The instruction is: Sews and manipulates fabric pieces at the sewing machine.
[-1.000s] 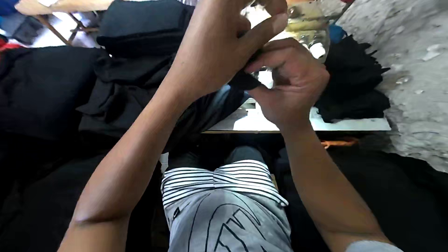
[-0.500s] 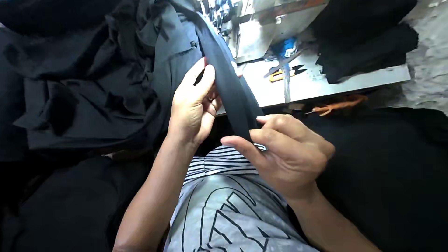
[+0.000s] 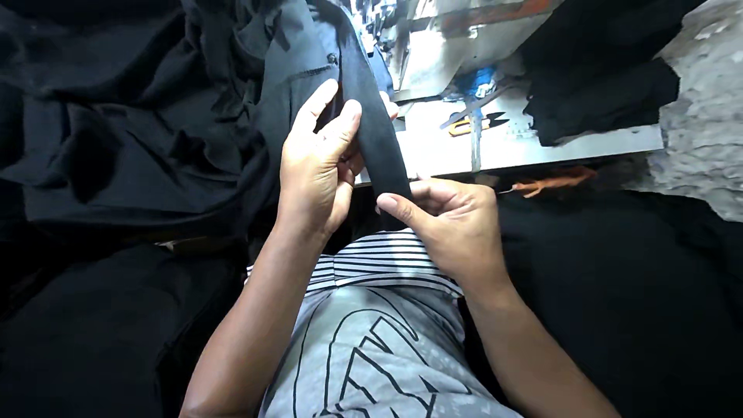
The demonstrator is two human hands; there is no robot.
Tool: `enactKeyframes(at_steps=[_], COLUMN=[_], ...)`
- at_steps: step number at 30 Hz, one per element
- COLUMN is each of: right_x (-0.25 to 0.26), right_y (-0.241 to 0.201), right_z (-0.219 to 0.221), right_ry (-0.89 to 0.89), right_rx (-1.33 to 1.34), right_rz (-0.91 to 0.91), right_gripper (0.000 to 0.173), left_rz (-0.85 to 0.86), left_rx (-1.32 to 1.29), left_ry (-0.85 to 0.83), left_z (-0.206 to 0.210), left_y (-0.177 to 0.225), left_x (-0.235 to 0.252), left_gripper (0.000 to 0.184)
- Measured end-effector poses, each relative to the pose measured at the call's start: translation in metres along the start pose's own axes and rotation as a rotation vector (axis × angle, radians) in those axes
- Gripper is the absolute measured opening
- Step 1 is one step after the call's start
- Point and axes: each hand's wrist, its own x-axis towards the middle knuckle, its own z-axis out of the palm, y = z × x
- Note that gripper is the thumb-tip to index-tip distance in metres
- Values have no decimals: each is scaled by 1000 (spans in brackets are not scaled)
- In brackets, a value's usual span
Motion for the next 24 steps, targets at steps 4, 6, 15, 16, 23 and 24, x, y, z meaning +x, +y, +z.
enactKeyframes(at_steps=[4,6,15,16,23,24], right_x=[-6,-9,-9,-10,-4,15], right_y=[-3,-3,4,5,-24,-24], right_z=[2,2,-2,-3,-5,-4], right_ry=[-26,-40,-89,-95,-155,-189], right_rx=[-103,-121,-147,-155,-136,-55], right_rz=[-66,-99,-141,-158,-715,-761], right_gripper=[12,11,13,13,28,28], left_rz=[46,59,116,122,313,443], left_rx=[-40,-45,-10,0,531,678], left_ry=[23,41,74,71,-388,-456], left_z=[0,0,-1,-2,-43,-42], left_y=[-1,-3,-9,-11,33,57], left_x=[-2,-3,3,4,-69,-74], left_gripper=[52,53,48,47,49,43])
